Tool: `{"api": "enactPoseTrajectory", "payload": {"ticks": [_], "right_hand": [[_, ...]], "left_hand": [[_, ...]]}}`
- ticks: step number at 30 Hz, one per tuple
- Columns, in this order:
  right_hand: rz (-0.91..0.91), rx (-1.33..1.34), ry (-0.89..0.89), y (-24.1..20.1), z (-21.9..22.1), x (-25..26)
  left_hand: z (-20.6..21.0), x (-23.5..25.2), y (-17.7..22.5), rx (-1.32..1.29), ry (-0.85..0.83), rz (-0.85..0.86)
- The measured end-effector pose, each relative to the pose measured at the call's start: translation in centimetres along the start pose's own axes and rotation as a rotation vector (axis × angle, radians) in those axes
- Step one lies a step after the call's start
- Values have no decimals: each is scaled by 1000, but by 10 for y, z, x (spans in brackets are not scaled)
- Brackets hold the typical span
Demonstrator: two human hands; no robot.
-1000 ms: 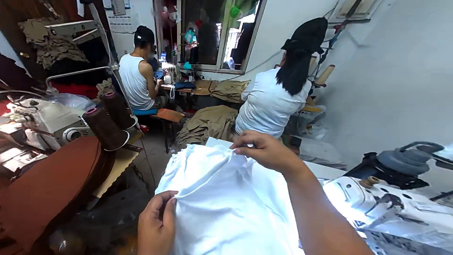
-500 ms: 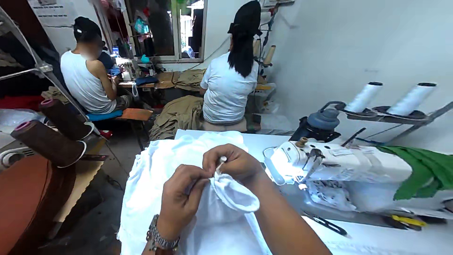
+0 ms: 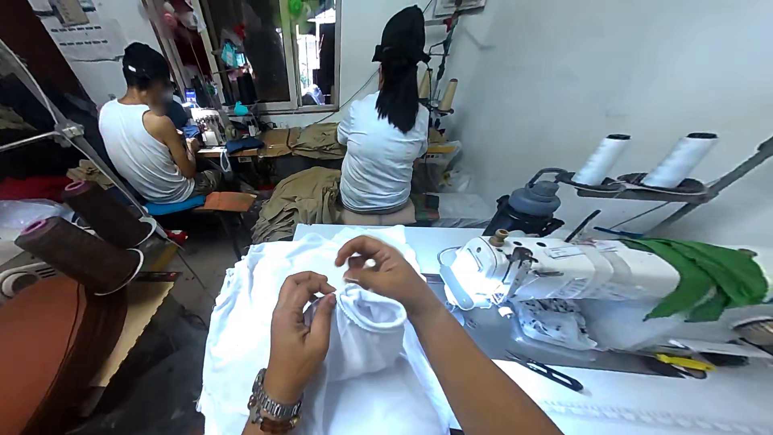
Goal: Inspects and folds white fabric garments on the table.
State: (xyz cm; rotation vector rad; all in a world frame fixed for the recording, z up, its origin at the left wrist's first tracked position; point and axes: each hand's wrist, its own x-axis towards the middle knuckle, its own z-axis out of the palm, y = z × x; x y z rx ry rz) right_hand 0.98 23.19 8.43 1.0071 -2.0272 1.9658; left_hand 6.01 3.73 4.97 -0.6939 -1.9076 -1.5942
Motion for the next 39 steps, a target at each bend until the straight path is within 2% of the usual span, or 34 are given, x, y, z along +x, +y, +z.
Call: {"api": "enactPoseTrajectory", "payload": {"ticks": [2, 3, 7, 11, 15, 17, 21, 24, 27, 33, 36, 39], "right_hand": [[-81, -69, 201, -10, -9, -19], [-145, -101, 228, -16, -14, -32], [-387, -421, 138, -40, -6, -70], [-475, -739, 134, -38, 8, -70], [-525, -837, 70, -35, 10, -58], [-512, -758, 25, -38, 10, -57], [-374, -543, -52, -58, 6, -63], [-273, -733, 17, -67, 1, -71], [-167, -876, 123, -66, -2, -78], [-33, -839, 370, -50, 8, -91], [-25, -922, 336, -48, 14, -91], [-127, -1041, 293, -49, 17, -90]], "left_hand": [[-1, 0, -1, -10, 34, 5], [-2, 1, -1, -19, 58, 15], [-4, 5, -1, -71, 99, 61], [-2, 4, 3, -75, 107, 28], [-3, 3, 4, -55, 110, 41], [-5, 2, 4, -42, 119, 49], [-7, 2, 3, 30, 145, 75], [-2, 0, 8, 2, 153, 89], [10, -6, 13, -160, 157, 49], [20, -10, 31, -523, 85, -243], [19, -10, 34, -620, 12, -333], [17, -10, 33, -617, -52, -351]]}}
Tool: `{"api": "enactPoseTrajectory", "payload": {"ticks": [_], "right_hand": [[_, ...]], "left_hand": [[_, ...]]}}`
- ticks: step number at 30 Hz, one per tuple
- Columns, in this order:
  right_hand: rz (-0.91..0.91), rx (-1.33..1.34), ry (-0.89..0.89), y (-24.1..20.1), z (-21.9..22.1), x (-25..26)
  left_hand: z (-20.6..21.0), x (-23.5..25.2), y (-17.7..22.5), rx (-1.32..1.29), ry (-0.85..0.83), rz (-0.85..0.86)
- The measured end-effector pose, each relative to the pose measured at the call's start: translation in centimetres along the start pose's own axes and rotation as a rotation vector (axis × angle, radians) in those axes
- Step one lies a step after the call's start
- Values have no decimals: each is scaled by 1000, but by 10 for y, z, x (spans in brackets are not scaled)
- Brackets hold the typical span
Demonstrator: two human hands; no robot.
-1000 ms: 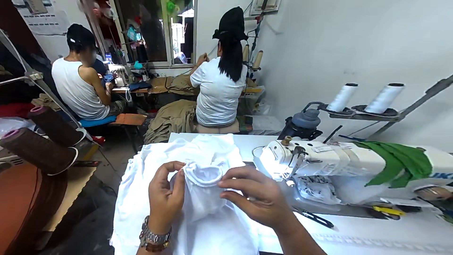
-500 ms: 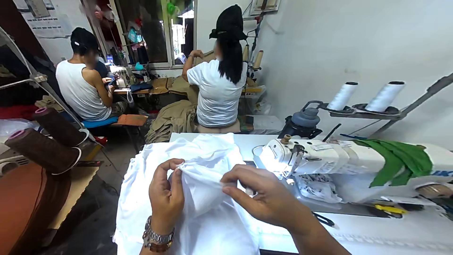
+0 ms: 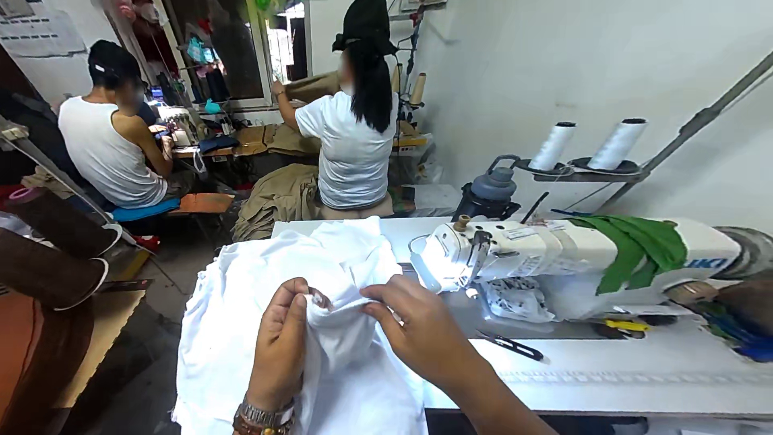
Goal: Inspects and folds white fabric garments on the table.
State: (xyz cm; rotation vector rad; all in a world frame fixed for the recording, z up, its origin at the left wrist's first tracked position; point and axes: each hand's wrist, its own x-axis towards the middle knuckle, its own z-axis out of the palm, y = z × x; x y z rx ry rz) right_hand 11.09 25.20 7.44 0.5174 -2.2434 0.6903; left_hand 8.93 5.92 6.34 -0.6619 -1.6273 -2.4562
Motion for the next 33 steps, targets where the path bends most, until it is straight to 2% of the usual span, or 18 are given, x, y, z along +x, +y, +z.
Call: {"api": "enactPoseTrajectory", "payload": {"ticks": [3, 8, 11, 20, 23, 27, 29, 33], "right_hand": [[-136, -41, 24, -2, -1, 1], [-270, -90, 62, -5, -8, -1], [-295, -109, 74, -6, -12, -1], [-180, 161, 2, 2, -10, 0], [-55, 292, -3, 2, -10, -1], [184, 490, 151, 2, 4, -14], [291, 538, 174, 3, 8, -18], [338, 702, 72, 4, 9, -19]], "left_hand": [[1, 1, 1, 128, -65, 46], [1, 6, -4, 629, -207, 303], [1, 7, 0, 762, -292, 314], [-3, 7, -4, 632, -367, 301], [5, 2, -10, 562, -318, 256], [12, -2, -21, 502, -199, 255], [12, -3, -25, 485, -150, 236], [10, -8, -29, 423, -121, 201]]}}
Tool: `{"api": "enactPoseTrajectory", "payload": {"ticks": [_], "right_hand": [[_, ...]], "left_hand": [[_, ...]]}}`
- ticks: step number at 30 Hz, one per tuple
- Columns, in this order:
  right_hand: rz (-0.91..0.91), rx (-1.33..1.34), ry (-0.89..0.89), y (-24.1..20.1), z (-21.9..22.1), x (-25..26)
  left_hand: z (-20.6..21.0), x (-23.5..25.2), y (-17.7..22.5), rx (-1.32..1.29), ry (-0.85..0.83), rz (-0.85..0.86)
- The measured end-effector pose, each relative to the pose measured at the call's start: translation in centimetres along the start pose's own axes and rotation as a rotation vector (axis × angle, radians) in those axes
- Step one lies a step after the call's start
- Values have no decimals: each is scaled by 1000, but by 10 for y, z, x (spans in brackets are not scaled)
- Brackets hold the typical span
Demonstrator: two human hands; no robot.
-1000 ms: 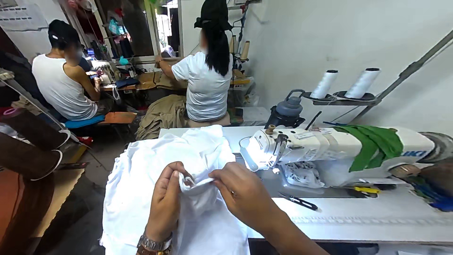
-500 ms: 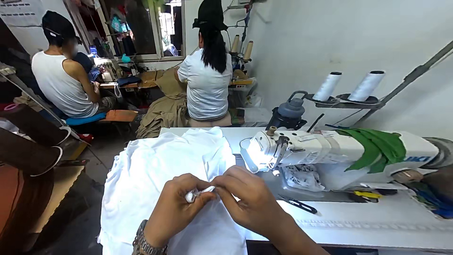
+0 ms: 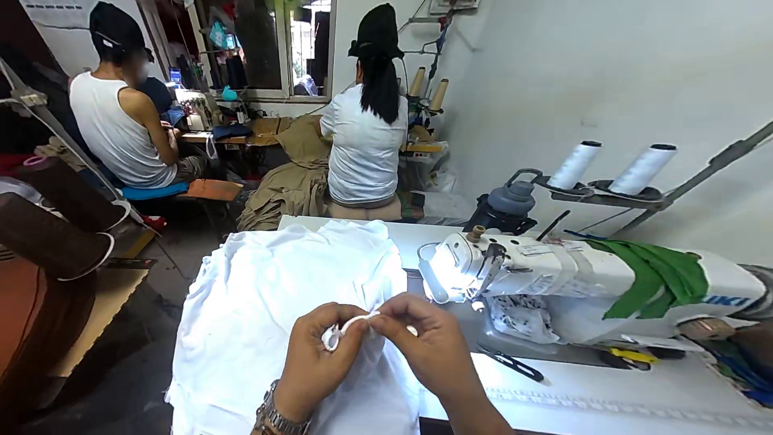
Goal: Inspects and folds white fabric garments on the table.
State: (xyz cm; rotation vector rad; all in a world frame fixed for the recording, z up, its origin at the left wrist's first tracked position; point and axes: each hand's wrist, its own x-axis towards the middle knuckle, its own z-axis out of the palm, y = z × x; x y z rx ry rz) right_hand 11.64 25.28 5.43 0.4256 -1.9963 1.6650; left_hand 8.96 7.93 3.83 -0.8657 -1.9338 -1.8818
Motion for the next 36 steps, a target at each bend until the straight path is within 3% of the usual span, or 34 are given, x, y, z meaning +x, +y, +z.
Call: {"api": "enactPoseTrajectory", "payload": {"ticks": [3, 7, 10, 13, 18, 36], "right_hand": [[44, 21, -44, -2, 2, 0], [410, 233, -160, -13, -1, 5], [502, 431, -131, -14, -2, 7], [340, 374, -76, -10, 6, 4], [64, 43, 51, -8, 25, -1], [-100, -35, 137, 10, 51, -6]], "left_hand": [[0, -3, 0, -29, 12, -65], [-2, -4, 1, -85, 63, -167], [-4, -6, 0, -182, 119, -250], [-3, -8, -3, -244, 144, -293], [-3, -10, -5, -285, 149, -316], [-3, -13, -15, -370, 202, -365]]}}
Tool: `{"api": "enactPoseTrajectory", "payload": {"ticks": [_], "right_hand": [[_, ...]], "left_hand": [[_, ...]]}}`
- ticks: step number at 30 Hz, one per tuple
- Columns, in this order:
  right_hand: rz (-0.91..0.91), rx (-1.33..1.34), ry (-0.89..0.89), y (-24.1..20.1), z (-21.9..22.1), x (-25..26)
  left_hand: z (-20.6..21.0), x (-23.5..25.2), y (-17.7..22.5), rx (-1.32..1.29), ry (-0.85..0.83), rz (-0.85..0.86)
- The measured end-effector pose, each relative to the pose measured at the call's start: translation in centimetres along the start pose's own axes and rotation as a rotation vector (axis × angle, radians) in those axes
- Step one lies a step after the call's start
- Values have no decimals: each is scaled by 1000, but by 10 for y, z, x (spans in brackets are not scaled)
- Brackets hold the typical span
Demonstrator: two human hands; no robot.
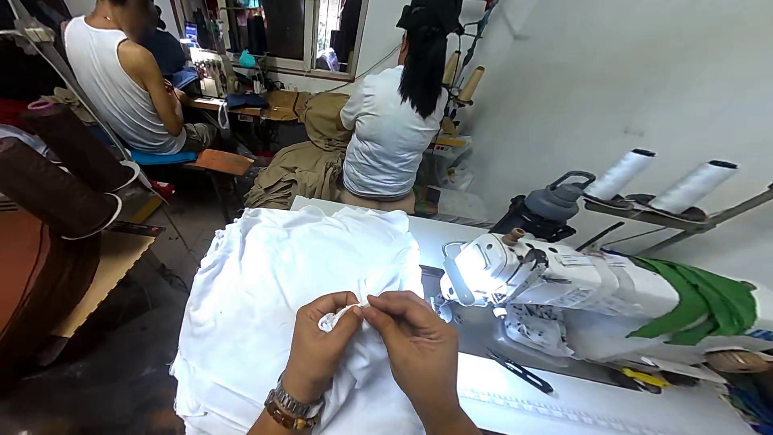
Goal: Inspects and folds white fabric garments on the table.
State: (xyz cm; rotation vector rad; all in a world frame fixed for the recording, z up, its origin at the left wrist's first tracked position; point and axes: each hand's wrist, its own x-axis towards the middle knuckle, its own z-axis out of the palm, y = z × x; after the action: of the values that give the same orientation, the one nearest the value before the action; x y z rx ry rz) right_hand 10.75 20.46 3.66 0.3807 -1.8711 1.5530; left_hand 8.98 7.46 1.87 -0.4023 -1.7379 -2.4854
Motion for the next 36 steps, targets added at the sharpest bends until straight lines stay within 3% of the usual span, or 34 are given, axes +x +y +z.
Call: {"api": "enactPoseTrajectory", "payload": {"ticks": [12, 24, 36], "right_hand": [[-6, -20, -57, 7, 4, 0], [20, 28, -64, 9, 7, 4], [80, -49, -157, 3, 13, 20]], "left_hand": [[-2, 0, 0, -40, 105, -100], [-6, 1, -5, -115, 52, -120], [-8, -1, -16, 51, 12, -69]]}}
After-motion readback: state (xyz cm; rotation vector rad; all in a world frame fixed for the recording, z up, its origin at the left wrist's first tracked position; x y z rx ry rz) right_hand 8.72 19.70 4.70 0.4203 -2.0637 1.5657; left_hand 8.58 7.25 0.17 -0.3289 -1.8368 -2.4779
